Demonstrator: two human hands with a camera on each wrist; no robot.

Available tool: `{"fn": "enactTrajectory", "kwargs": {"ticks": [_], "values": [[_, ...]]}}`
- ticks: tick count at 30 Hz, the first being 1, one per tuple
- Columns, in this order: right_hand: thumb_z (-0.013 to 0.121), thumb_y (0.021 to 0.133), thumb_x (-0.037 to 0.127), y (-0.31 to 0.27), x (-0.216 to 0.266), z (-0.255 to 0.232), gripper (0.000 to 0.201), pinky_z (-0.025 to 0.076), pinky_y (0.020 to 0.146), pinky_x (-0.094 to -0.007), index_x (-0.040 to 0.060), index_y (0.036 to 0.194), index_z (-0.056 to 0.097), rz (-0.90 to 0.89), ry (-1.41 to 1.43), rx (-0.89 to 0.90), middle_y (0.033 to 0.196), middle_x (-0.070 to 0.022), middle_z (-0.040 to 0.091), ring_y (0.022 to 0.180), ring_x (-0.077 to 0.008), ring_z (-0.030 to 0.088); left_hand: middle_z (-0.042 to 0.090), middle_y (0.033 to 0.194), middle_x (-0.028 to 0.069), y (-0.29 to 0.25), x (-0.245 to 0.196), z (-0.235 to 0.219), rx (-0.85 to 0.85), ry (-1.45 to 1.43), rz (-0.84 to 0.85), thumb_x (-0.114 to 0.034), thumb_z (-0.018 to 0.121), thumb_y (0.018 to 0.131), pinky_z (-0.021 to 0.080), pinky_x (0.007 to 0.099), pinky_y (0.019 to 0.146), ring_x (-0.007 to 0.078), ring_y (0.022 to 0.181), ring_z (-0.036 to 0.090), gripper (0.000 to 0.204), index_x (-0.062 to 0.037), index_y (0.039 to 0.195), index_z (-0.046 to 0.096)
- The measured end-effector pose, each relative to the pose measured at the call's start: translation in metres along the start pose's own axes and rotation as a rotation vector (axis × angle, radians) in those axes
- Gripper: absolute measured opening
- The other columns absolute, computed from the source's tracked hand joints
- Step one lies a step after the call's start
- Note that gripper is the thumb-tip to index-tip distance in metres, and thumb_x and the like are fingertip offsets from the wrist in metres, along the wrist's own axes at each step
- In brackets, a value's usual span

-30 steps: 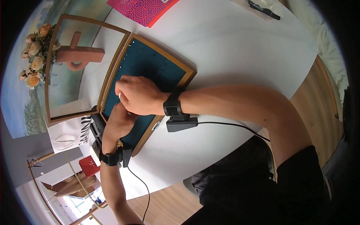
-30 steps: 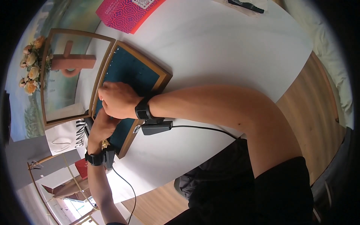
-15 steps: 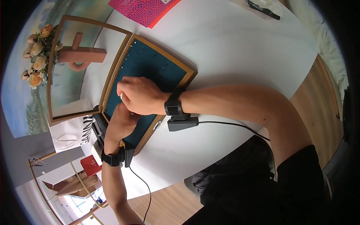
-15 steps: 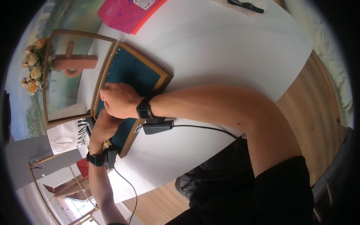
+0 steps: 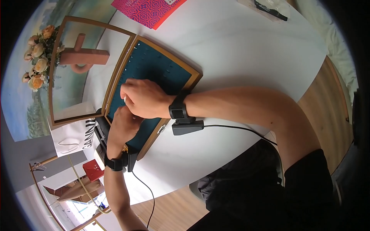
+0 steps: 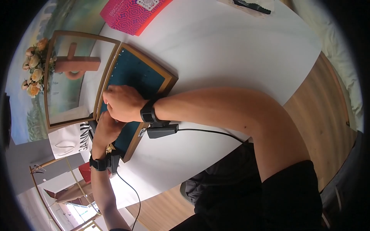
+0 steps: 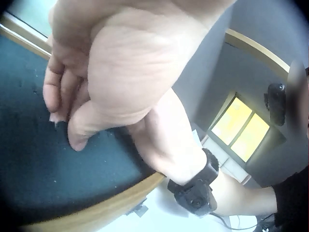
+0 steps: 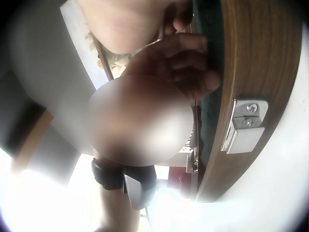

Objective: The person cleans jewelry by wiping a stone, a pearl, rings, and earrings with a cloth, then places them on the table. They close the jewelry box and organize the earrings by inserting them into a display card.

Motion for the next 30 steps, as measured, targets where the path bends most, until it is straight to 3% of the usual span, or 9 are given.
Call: {"fn": "enactTrajectory", "kwargs": {"ticks": [8, 10, 20, 22, 26, 30], "values": [[0.056, 0.091, 0.006, 0.0, -0.002, 0.004, 0.009, 0.055, 0.073, -0.0448, 0.0027, 0.093, 0.063, -0.002, 0.001, 0.012, 0.096, -0.0123, 0.066, 0.085, -0.0331, 0.068, 0.072, 0.087, 0.0213, -0.003, 0.018, 0.008, 0.011, -0.128, -0.006, -0.007, 0.072, 0.087, 0.053, 0.0406, 0.073, 0.038, 0.08, 0.07, 0.018, 0.0059, 0.099, 0.068], [0.055, 0.091, 0.006, 0.0, -0.002, 0.004, 0.009, 0.055, 0.073, -0.0446, 0.0027, 0.093, 0.063, -0.004, -0.002, 0.012, 0.096, -0.0121, 0.066, 0.085, -0.0329, 0.068, 0.072, 0.087, 0.0212, -0.004, 0.021, 0.011, 0.064, -0.129, -0.075, -0.006, 0.071, 0.088, 0.053, 0.0392, 0.073, 0.0369, 0.081, 0.071, 0.018, 0.0058, 0.1, 0.067], [0.056, 0.091, 0.008, -0.001, 0.0, 0.002, 0.009, 0.054, 0.072, -0.0446, 0.0032, 0.094, 0.063, 0.011, 0.003, 0.025, 0.097, -0.0121, 0.066, 0.083, -0.0334, 0.068, 0.073, 0.089, 0.0213, -0.009, 0.018, 0.01, -0.018, -0.106, -0.074, -0.003, 0.07, 0.087, 0.053, 0.0387, 0.075, 0.0371, 0.084, 0.072, 0.016, 0.0064, 0.099, 0.066], [0.056, 0.091, 0.008, -0.001, 0.0, 0.002, 0.009, 0.054, 0.072, -0.0447, 0.0032, 0.094, 0.063, 0.012, 0.01, 0.032, 0.097, -0.0121, 0.066, 0.083, -0.0335, 0.068, 0.073, 0.087, 0.0207, -0.01, 0.015, 0.008, -0.084, -0.096, 0.03, -0.002, 0.069, 0.086, 0.053, 0.0402, 0.075, 0.0383, 0.083, 0.071, 0.016, 0.0058, 0.1, 0.066], [0.056, 0.091, 0.007, 0.0, -0.001, 0.003, 0.009, 0.054, 0.073, -0.045, 0.0031, 0.094, 0.063, 0.014, 0.001, 0.033, 0.097, -0.0123, 0.066, 0.085, -0.0332, 0.067, 0.072, 0.091, 0.0204, -0.013, 0.011, 0.005, -0.092, -0.067, 0.085, -0.001, 0.068, 0.087, 0.052, 0.0411, 0.076, 0.0389, 0.086, 0.07, 0.018, 0.0056, 0.103, 0.064], [0.056, 0.091, 0.007, 0.0, 0.0, 0.003, 0.009, 0.054, 0.074, -0.0448, 0.0029, 0.094, 0.063, 0.009, -0.006, 0.044, 0.097, -0.0123, 0.066, 0.086, -0.0331, 0.067, 0.069, 0.1, 0.0219, -0.009, 0.02, 0.012, -0.012, -0.198, 0.123, 0.0, 0.068, 0.088, 0.051, 0.0413, 0.078, 0.0391, 0.09, 0.068, 0.021, 0.0049, 0.108, 0.062]]}}
Point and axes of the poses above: each hand's wrist, its own y-axis towards the middle knuckle, its own z-axis out of the palm, x = y × z, the point moved 9 cm from there along y, towards the middle knuckle
